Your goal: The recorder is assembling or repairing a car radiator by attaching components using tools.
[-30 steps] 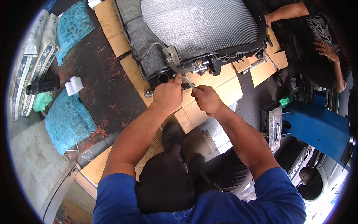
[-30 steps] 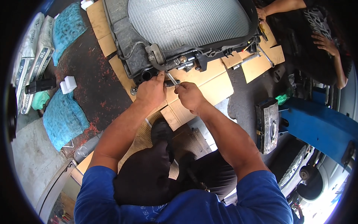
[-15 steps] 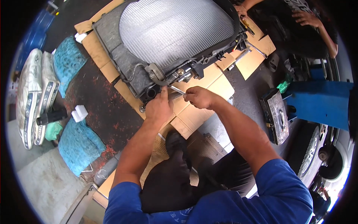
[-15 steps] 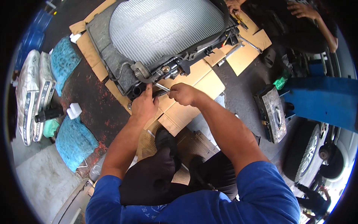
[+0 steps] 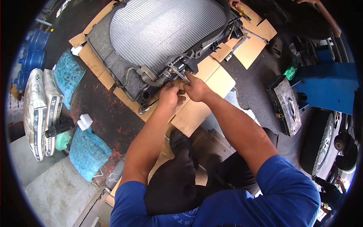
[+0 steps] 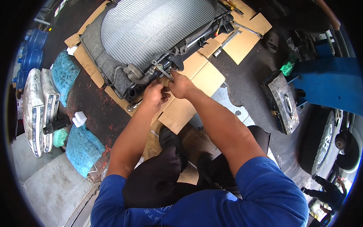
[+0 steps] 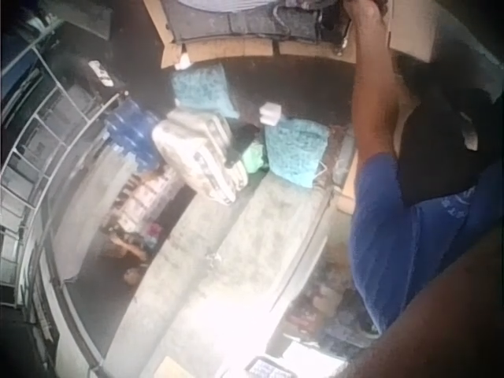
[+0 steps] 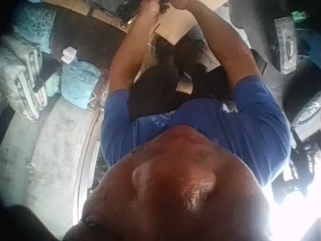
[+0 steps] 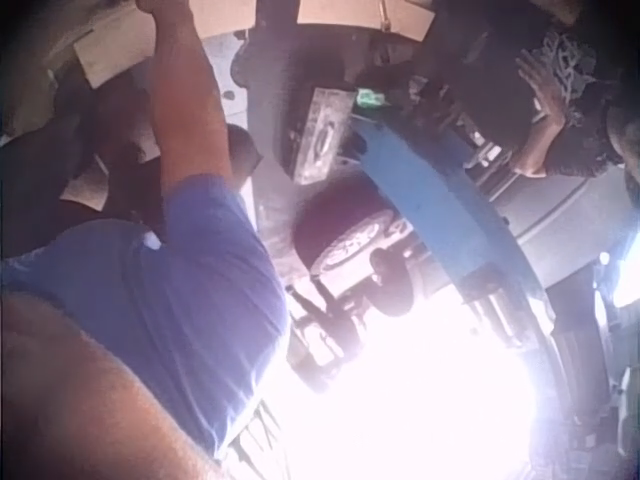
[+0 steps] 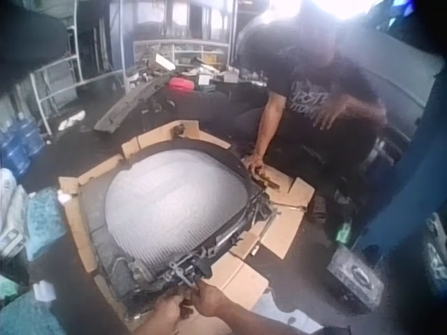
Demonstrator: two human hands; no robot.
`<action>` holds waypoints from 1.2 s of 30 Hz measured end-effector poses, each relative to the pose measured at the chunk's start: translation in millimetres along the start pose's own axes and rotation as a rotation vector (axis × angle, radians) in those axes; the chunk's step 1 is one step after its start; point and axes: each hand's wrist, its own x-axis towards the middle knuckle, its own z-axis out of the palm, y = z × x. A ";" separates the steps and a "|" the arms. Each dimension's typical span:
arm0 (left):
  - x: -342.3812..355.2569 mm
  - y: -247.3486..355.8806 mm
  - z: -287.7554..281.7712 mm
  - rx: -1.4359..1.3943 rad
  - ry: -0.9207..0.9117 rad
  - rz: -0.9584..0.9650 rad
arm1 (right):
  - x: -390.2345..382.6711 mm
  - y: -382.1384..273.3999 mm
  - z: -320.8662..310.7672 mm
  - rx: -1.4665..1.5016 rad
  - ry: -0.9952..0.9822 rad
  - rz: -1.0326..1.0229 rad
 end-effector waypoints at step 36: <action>18.7 -2.3 13.5 0.849 0.133 0.906 | 5.8 -14.1 -27.7 0.613 0.158 0.101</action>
